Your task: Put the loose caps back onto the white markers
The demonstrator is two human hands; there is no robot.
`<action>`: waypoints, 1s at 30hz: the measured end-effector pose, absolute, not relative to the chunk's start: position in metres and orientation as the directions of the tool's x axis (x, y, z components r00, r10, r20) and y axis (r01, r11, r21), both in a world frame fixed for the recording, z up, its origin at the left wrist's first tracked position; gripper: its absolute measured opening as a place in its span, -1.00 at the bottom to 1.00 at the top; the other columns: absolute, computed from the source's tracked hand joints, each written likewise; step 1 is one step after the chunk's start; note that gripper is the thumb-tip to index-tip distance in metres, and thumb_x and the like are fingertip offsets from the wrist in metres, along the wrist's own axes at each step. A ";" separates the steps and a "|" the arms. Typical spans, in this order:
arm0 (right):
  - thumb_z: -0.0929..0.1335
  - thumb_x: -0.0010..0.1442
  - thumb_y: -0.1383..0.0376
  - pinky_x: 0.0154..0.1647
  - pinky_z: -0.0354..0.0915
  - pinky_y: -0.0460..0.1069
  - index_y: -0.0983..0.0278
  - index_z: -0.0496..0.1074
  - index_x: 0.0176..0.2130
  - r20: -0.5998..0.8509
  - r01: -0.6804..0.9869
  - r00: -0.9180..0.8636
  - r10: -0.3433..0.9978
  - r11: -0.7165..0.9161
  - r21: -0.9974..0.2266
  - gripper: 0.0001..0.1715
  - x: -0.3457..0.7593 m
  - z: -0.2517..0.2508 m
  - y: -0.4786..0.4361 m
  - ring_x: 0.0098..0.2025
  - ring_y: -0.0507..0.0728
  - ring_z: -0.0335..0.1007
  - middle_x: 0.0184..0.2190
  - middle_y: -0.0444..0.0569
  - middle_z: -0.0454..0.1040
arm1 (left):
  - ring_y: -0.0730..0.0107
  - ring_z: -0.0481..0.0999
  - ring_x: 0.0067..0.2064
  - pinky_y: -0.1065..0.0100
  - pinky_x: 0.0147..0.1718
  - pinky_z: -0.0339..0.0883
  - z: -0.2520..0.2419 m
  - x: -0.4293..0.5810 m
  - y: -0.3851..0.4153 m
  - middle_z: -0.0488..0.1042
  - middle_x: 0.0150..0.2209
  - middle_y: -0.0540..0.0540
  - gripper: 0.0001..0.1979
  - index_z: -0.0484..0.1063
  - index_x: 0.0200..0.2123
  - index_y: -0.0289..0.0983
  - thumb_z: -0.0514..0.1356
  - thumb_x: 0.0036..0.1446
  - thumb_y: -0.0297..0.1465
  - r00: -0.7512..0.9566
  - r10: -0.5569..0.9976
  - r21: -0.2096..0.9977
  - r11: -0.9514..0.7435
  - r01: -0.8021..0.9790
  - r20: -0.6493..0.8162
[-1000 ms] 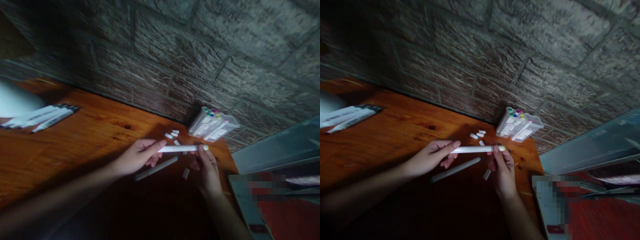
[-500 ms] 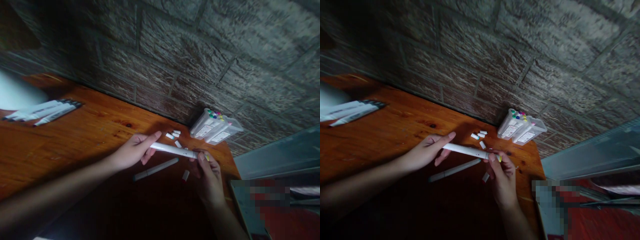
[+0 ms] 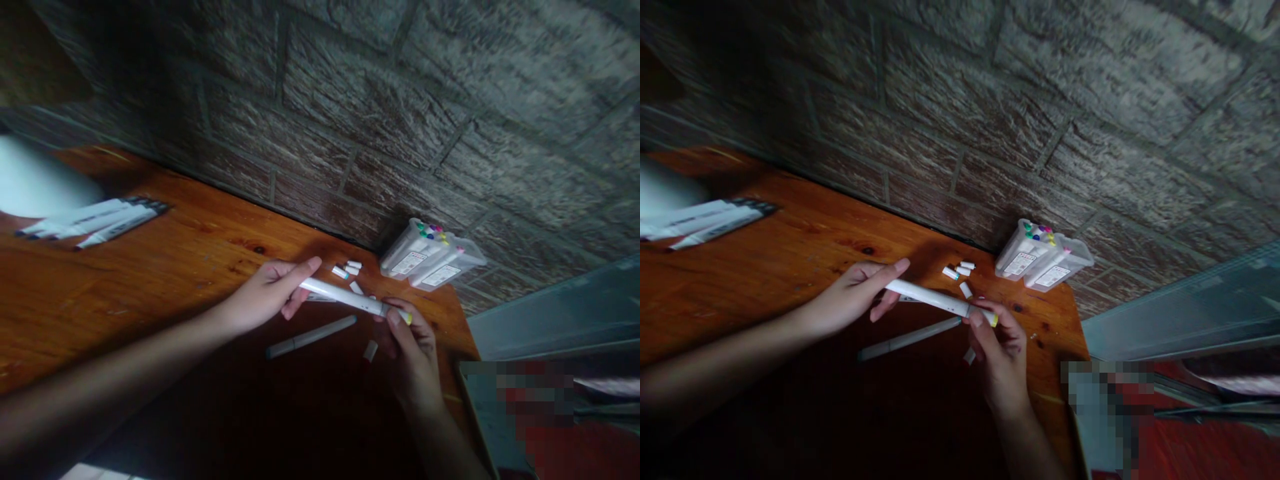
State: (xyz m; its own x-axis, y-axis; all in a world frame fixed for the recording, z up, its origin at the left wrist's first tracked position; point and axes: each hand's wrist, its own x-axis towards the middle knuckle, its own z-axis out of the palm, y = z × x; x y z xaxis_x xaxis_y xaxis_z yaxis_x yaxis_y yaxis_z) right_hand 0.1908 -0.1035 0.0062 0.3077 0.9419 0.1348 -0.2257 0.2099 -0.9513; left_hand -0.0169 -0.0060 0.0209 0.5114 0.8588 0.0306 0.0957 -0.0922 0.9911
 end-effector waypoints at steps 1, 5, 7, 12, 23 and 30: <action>0.51 0.14 0.16 -0.68 -0.09 -0.18 0.13 0.61 -0.22 0.141 -0.224 0.302 0.943 0.214 -0.951 -0.82 0.191 0.005 -0.104 -0.65 -0.13 -0.02 -0.53 -0.20 0.44 | 0.53 0.27 -0.65 0.44 -0.53 0.15 0.021 -0.017 -0.005 0.28 -0.76 0.07 -0.37 0.29 -0.70 -0.26 0.02 0.27 0.03 0.508 0.861 0.991 -0.093 0.091 0.034; 0.51 0.14 0.21 -0.67 -0.10 -0.19 0.08 0.62 -0.17 0.153 -0.228 0.269 0.951 0.217 -0.949 -0.81 0.192 0.004 -0.105 -0.64 -0.15 -0.02 -0.52 -0.22 0.43 | 0.53 0.26 -0.61 0.43 -0.48 0.16 0.023 -0.017 -0.002 0.27 -0.74 0.07 -0.38 0.28 -0.72 -0.26 0.03 0.27 0.01 0.490 0.869 0.990 -0.118 0.077 0.066; 0.51 0.14 0.23 -0.68 -0.08 -0.19 0.05 0.61 -0.15 0.157 -0.231 0.240 0.958 0.213 -0.949 -0.78 0.193 0.004 -0.107 -0.65 -0.15 0.01 -0.50 -0.22 0.45 | 0.54 0.24 -0.60 0.43 -0.46 0.14 0.023 -0.016 -0.001 0.25 -0.73 0.07 -0.38 0.27 -0.72 -0.27 0.04 0.28 -0.01 0.464 0.883 0.990 -0.120 0.077 0.071; 0.50 0.16 0.21 -0.65 0.03 -0.17 0.03 0.61 -0.09 0.204 -0.241 0.178 0.963 0.244 -0.939 -0.72 0.196 0.007 -0.109 -0.66 -0.15 0.04 -0.40 -0.16 0.58 | 0.56 0.18 -0.59 0.43 -0.45 0.11 0.017 -0.014 0.003 0.21 -0.71 0.08 -0.43 0.26 -0.66 -0.29 0.05 0.31 -0.07 0.403 0.911 0.994 -0.103 0.021 0.086; 0.42 0.27 0.20 -0.63 0.04 -0.14 0.06 0.60 -0.06 0.190 -0.235 0.047 0.981 0.196 -0.952 -0.77 0.194 0.003 -0.110 -0.66 -0.13 0.08 -0.35 -0.10 0.61 | 0.61 0.16 -0.59 0.50 -0.58 0.03 0.007 -0.014 0.009 0.26 -0.59 0.10 -0.66 0.40 -0.35 -0.33 0.21 0.23 -0.14 0.308 0.945 0.988 -0.070 -0.139 0.110; 0.47 0.19 0.23 -0.63 0.10 -0.16 0.10 0.54 0.00 0.077 -0.130 0.027 0.997 0.080 -0.988 -0.65 0.199 0.000 -0.102 -0.62 -0.10 0.15 -0.36 -0.11 0.60 | 0.58 0.22 -0.57 0.52 -0.60 0.07 0.012 -0.015 0.009 0.29 -0.59 0.11 -0.65 0.43 -0.08 -0.33 0.27 0.19 -0.19 0.242 0.962 0.965 -0.064 -0.256 0.128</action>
State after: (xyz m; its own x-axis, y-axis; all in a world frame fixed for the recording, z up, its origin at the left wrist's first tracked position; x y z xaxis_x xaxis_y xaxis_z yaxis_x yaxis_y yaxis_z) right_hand 0.1985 -0.1019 0.0000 0.0266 0.9967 0.0769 -0.1295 0.0797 -0.9884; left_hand -0.0147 0.0085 0.0125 0.2423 0.9618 0.1277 -0.2559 -0.0636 0.9646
